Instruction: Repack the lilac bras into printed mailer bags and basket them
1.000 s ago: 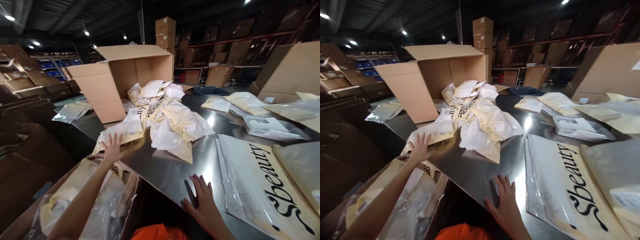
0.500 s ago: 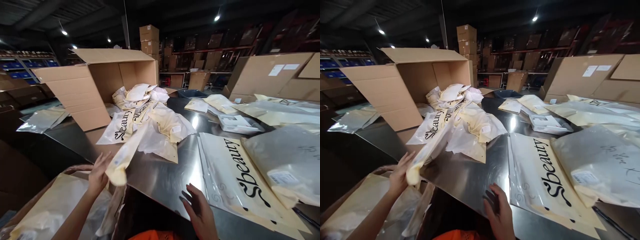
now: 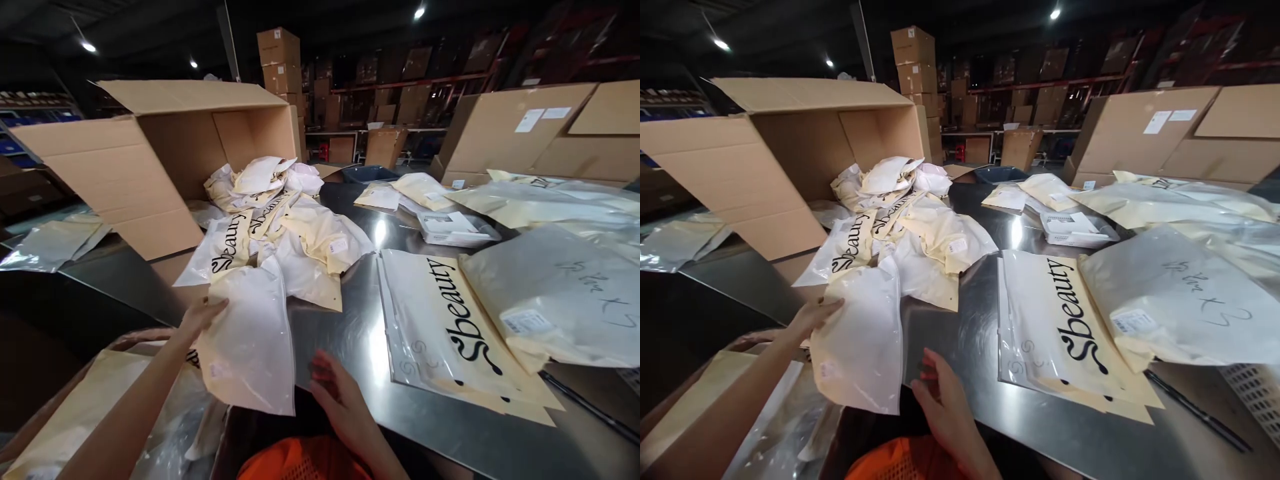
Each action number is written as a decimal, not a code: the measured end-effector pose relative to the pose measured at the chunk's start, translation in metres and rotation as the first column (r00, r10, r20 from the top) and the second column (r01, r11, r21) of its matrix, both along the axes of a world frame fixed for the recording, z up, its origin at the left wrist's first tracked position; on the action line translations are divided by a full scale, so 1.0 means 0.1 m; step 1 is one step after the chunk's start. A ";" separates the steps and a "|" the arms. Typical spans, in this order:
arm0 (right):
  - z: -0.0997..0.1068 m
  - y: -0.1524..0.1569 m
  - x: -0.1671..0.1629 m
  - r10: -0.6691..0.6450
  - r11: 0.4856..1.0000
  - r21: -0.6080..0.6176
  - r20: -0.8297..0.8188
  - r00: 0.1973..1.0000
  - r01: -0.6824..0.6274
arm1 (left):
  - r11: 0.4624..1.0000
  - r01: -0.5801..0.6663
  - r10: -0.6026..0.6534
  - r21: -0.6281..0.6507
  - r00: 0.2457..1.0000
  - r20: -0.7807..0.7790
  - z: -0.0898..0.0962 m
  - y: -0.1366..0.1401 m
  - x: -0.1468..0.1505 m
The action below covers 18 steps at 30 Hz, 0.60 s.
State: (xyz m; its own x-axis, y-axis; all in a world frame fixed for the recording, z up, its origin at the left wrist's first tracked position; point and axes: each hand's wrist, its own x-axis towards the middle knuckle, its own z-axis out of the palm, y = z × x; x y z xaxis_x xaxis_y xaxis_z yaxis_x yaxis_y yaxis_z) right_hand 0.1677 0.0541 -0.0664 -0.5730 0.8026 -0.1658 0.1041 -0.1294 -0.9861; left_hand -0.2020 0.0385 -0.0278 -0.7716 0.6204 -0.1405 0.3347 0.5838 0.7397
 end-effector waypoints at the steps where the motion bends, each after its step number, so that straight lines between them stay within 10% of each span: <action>1: -0.01 -0.03 0.03 0.005 1.000 0.012 -0.009 1.000 -0.005 | 0.999 0.017 -0.019 0.033 0.999 0.037 0.03 0.04 0.06; 7: 0.02 0.00 0.40 -0.215 0.974 -0.102 -0.128 0.968 0.203 | 0.913 0.256 -0.317 0.317 0.935 0.157 0.57 0.06 0.37; 15: 0.21 0.17 0.57 -0.413 0.906 -0.224 -0.295 0.862 0.358 | 0.461 0.885 -0.874 0.062 0.465 -0.141 1.19 0.96 1.08; 18: 0.19 0.17 0.59 -0.390 0.910 -0.182 -0.074 0.918 0.372 | 0.523 0.848 -0.773 0.089 0.516 -0.369 1.10 1.05 1.56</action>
